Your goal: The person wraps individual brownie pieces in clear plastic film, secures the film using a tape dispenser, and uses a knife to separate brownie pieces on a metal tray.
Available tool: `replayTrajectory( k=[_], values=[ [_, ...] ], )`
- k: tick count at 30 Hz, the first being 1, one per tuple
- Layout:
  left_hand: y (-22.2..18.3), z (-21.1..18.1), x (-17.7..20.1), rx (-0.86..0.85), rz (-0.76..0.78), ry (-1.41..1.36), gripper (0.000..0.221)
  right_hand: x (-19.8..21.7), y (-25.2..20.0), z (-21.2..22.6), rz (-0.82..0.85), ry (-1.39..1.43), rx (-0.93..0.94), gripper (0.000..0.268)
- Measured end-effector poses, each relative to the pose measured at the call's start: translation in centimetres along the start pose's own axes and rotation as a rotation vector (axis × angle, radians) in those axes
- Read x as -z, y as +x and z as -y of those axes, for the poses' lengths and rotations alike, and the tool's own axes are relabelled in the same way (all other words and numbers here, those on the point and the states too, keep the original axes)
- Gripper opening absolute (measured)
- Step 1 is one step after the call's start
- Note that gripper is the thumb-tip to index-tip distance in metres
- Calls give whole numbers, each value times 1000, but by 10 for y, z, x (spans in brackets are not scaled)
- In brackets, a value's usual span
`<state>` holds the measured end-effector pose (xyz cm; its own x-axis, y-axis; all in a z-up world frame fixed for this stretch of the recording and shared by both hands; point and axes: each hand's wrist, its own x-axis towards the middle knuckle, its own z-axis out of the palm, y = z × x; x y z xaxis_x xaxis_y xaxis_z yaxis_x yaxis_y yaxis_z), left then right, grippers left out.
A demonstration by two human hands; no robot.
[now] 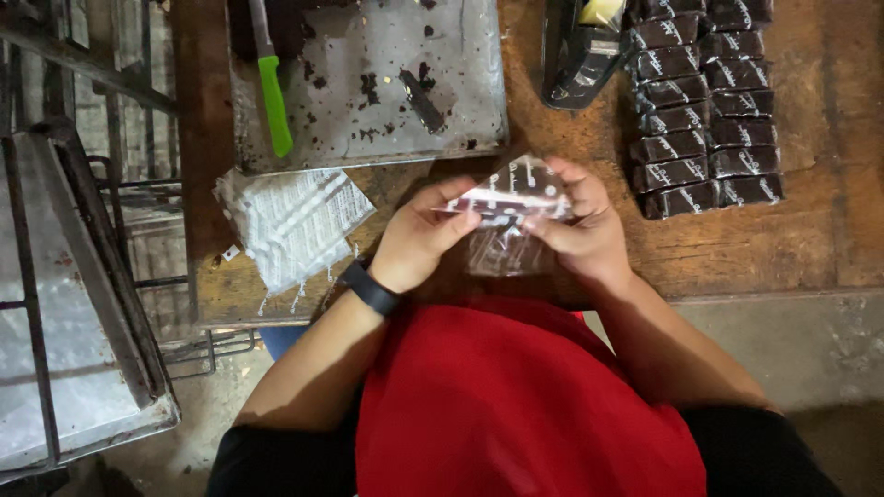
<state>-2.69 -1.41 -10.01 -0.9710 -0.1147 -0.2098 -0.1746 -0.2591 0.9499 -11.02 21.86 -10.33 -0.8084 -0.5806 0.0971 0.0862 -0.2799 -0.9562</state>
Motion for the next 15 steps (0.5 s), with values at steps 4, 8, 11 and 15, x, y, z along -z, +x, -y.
replayTrajectory(
  k=[4, 8, 11, 15],
  values=[
    [-3, 22, 1, -55, -10, -46, 22, 7, -13, -4, 25, -260, -121, 55],
    [-3, 30, 3, -197, -57, 207, 16, 19, -16, -18, -126, -294, -164, 13],
    [-6, 31, 4, -128, -99, 104, 21, 21, -18, -24, -107, -395, -185, 8],
    [-12, 26, 13, -91, -136, 254, 17, 19, -15, -16, -46, -453, -146, 23]
  ],
)
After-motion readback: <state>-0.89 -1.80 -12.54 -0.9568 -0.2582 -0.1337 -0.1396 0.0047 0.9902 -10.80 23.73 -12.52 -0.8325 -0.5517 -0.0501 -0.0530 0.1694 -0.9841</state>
